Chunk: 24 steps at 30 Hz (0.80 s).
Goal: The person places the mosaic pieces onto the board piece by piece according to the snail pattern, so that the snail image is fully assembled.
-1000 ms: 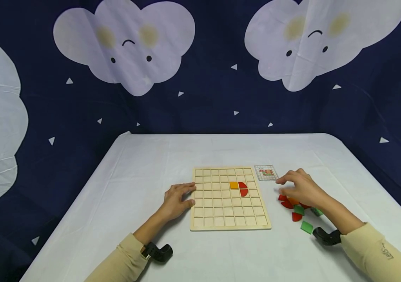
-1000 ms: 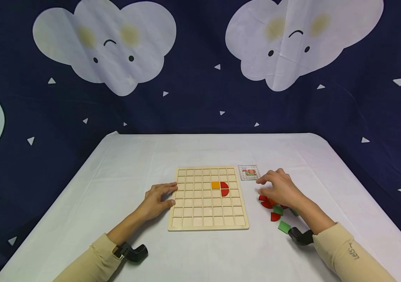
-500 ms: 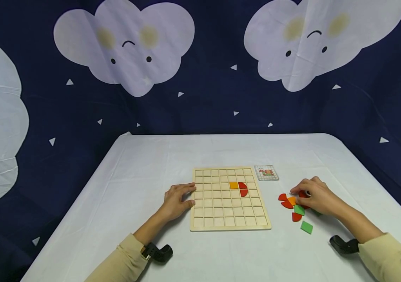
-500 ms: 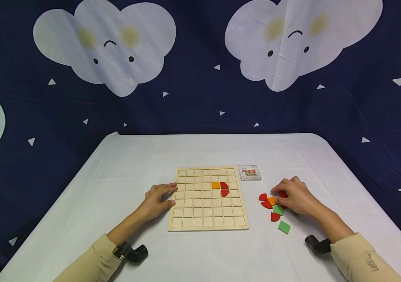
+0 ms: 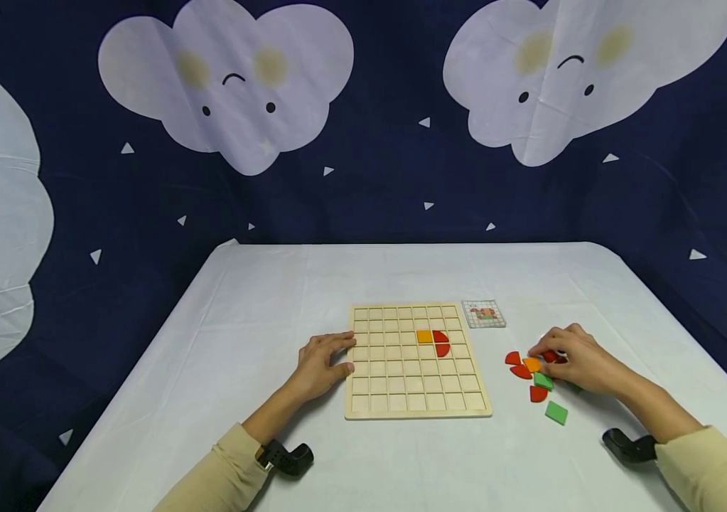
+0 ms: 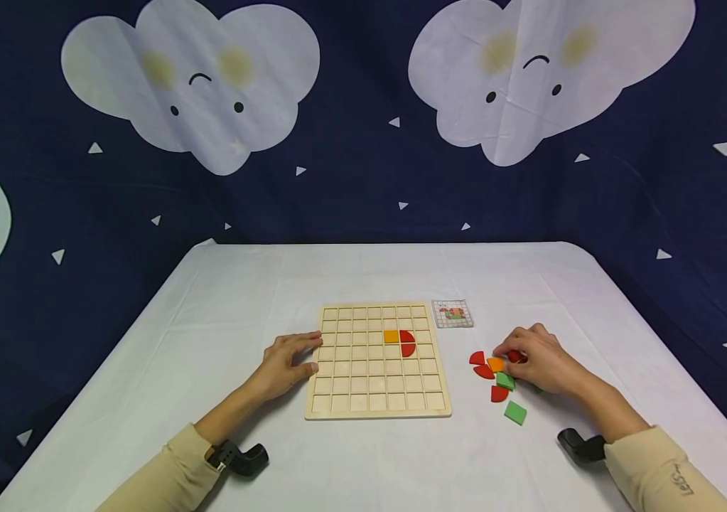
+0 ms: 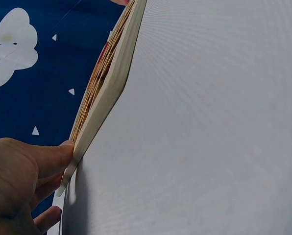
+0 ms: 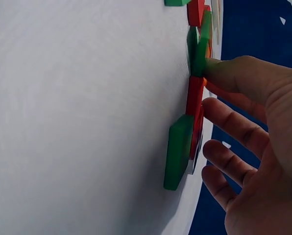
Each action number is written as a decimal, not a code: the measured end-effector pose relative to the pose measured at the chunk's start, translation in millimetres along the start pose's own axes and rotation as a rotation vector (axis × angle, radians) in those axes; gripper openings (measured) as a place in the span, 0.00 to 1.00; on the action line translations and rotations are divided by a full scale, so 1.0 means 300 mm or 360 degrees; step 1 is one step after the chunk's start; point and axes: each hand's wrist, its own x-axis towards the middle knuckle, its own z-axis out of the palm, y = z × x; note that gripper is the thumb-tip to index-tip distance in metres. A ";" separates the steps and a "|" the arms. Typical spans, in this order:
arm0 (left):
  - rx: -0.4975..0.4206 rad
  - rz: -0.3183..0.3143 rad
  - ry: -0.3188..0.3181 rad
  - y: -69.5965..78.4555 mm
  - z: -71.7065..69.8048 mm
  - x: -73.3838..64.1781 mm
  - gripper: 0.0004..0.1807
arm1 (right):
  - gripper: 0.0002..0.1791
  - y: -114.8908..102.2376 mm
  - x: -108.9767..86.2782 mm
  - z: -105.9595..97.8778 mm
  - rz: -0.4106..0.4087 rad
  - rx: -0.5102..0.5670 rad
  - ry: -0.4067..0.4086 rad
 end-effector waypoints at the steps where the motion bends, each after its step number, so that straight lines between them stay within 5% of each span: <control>1: -0.0003 -0.0001 -0.0002 0.001 -0.001 0.000 0.24 | 0.11 0.000 0.001 0.001 0.0001 0.0001 0.0001; 14: -0.0004 -0.0005 -0.0009 0.000 0.001 0.000 0.25 | 0.13 0.002 0.036 0.014 0.0116 -0.0025 -0.0019; 24: -0.0002 -0.0011 -0.0012 0.001 0.000 0.000 0.24 | 0.13 0.004 0.040 0.020 0.0078 -0.0027 -0.0004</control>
